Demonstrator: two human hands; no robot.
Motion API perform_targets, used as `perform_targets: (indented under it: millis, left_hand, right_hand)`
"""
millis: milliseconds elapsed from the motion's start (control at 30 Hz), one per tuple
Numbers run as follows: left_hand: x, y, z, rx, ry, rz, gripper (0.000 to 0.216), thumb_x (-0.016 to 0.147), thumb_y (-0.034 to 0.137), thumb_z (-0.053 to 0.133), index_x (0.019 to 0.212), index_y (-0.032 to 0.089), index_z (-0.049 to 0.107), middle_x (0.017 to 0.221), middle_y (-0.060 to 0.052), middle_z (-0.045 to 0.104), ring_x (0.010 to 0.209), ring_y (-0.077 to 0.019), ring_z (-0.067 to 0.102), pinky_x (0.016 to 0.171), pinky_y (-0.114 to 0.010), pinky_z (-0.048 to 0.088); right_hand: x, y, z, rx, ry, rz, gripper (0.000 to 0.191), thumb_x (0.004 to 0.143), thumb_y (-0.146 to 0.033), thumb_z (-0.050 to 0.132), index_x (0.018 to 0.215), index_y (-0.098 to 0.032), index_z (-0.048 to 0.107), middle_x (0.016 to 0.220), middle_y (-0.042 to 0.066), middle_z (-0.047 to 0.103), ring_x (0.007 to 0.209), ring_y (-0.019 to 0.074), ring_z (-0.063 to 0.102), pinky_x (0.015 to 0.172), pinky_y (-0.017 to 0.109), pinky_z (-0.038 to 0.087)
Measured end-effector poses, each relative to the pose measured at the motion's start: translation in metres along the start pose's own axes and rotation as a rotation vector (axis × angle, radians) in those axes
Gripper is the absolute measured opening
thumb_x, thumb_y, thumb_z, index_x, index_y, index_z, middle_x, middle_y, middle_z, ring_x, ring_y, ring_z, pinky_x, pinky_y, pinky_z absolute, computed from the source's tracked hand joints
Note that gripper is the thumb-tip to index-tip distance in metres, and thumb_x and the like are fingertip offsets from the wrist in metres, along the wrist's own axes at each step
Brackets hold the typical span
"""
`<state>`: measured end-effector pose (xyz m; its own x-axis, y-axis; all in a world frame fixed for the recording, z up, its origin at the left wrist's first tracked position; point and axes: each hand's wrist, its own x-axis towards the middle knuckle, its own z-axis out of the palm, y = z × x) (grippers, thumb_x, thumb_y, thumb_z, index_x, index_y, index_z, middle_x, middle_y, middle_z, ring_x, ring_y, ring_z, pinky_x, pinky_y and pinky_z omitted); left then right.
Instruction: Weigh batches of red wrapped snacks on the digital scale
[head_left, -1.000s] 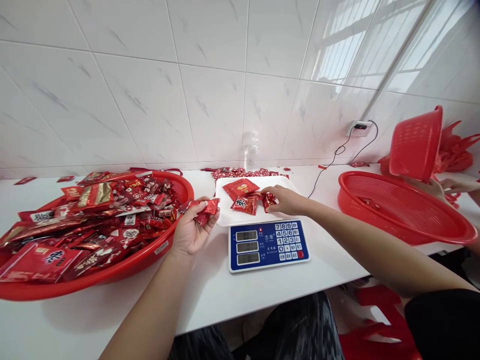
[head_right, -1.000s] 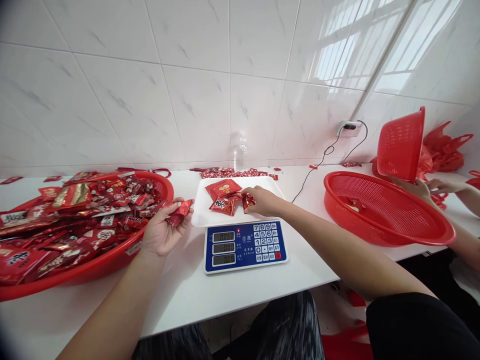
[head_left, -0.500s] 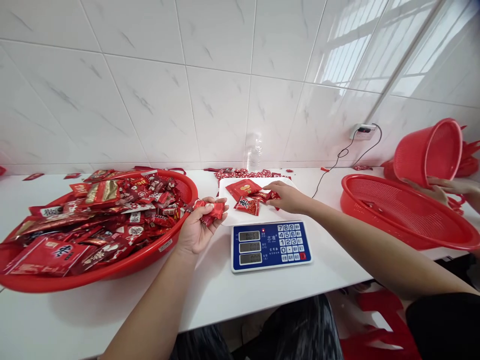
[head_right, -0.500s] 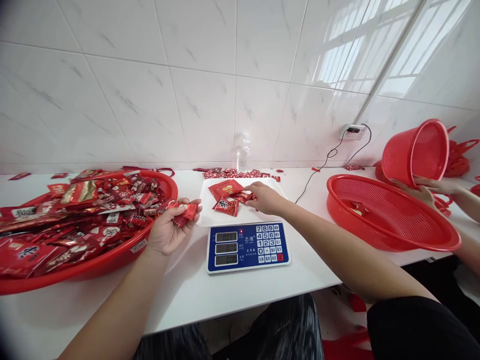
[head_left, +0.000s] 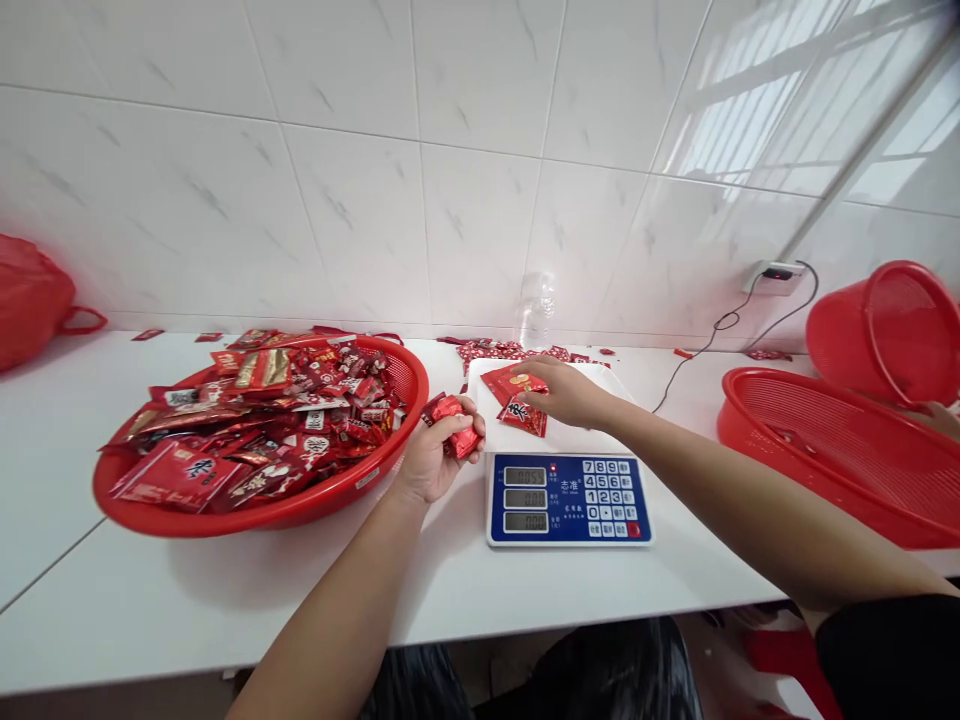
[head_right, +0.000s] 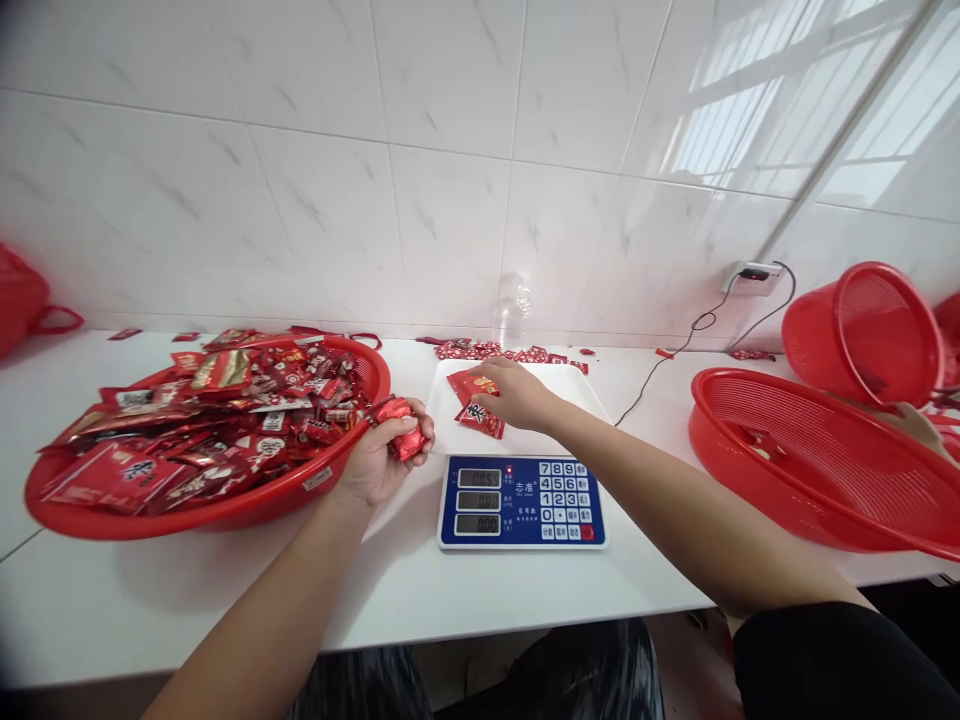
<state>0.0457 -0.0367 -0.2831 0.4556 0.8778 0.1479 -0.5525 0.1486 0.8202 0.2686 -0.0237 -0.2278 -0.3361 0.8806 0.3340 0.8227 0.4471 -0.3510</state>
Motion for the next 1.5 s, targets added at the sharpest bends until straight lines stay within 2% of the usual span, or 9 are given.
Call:
perform_targets:
  millis: [133,267,367,567,800,967,1200,1367,1500]
  left_hand:
    - [-0.009,0.004,-0.002,0.038,-0.246,-0.040,0.012,0.073,0.021,0.063,0.082,0.016,0.057,0.064,-0.002,0.062,0.052,-0.0129,0.057,0.042,-0.020,0.045]
    - [-0.020,0.005,0.000,0.177,-0.589,-0.333,0.021,0.069,0.022,0.071,0.084,0.014,0.061,0.068,-0.006,0.066,0.061,-0.0185,0.065,0.056,-0.030,0.054]
    - [-0.022,0.002,0.000,0.224,-0.732,-0.475,0.024,0.067,0.026,0.076,0.082,0.013,0.063,0.068,-0.005,0.066,0.067,-0.0209,0.067,0.062,-0.034,0.056]
    - [-0.019,-0.001,-0.003,0.238,-0.822,-0.543,0.029,0.064,0.035,0.080,0.078,0.014,0.065,0.065,-0.005,0.066,0.065,-0.0193,0.066,0.056,-0.029,0.056]
    - [-0.020,0.003,-0.005,0.256,-0.815,-0.571,0.029,0.064,0.036,0.079,0.077,0.014,0.067,0.064,-0.003,0.065,0.056,-0.0168,0.063,0.049,-0.026,0.052]
    - [-0.018,-0.001,-0.008,0.243,-0.810,-0.569,0.026,0.065,0.032,0.079,0.078,0.014,0.065,0.065,-0.003,0.066,0.062,-0.0185,0.065,0.053,-0.028,0.054]
    - [-0.014,-0.003,-0.009,0.258,-0.746,-0.554,0.023,0.067,0.029,0.077,0.082,0.014,0.065,0.067,-0.004,0.067,0.069,-0.0196,0.067,0.062,-0.032,0.057]
    - [-0.011,-0.004,-0.009,0.282,-0.701,-0.554,0.022,0.069,0.026,0.076,0.083,0.014,0.065,0.069,-0.005,0.067,0.073,-0.0205,0.067,0.066,-0.033,0.057]
    - [-0.010,-0.005,-0.011,0.318,-0.674,-0.540,0.021,0.070,0.027,0.075,0.084,0.014,0.065,0.071,-0.006,0.067,0.074,-0.0205,0.067,0.067,-0.034,0.056]
  right_hand:
    - [0.041,-0.039,0.013,0.038,-0.021,-0.130,0.034,0.088,-0.026,0.056,0.121,-0.022,0.059,0.128,0.006,0.059,0.120,0.0211,0.052,0.103,0.038,0.040]
    - [0.084,-0.079,0.039,0.014,-0.152,-0.207,0.030,0.089,-0.025,0.056,0.118,-0.021,0.062,0.116,0.005,0.066,0.107,0.0194,0.061,0.094,0.033,0.045]
    - [0.107,-0.108,0.063,-0.098,-0.282,-0.261,0.026,0.088,-0.028,0.057,0.111,-0.020,0.066,0.108,0.007,0.069,0.101,0.0214,0.063,0.085,0.030,0.047]
    - [0.132,-0.151,0.107,-0.304,-0.549,-0.241,0.023,0.078,-0.037,0.067,0.081,-0.014,0.071,0.086,0.012,0.071,0.083,0.0288,0.067,0.075,0.036,0.051]
    - [0.139,-0.154,0.133,-0.275,-0.476,-0.223,0.008,0.077,-0.020,0.064,0.080,-0.018,0.071,0.089,0.010,0.071,0.089,0.0266,0.065,0.085,0.038,0.048]
    - [0.132,-0.139,0.105,-0.176,-0.384,-0.242,0.017,0.086,-0.026,0.055,0.087,-0.018,0.070,0.095,0.007,0.071,0.091,0.0219,0.064,0.077,0.029,0.048]
    - [0.086,-0.077,0.026,0.154,-0.124,-0.076,0.019,0.086,-0.030,0.055,0.084,-0.017,0.069,0.090,0.004,0.071,0.082,0.0151,0.063,0.075,0.026,0.045]
    - [0.047,-0.024,-0.015,0.078,-0.066,0.099,0.018,0.083,-0.031,0.056,0.079,-0.018,0.068,0.086,0.003,0.070,0.083,0.0165,0.063,0.073,0.027,0.045]
    - [0.023,0.004,-0.026,-0.019,-0.058,0.176,0.019,0.084,-0.033,0.055,0.081,-0.020,0.068,0.092,0.004,0.071,0.083,0.0173,0.063,0.069,0.027,0.045]
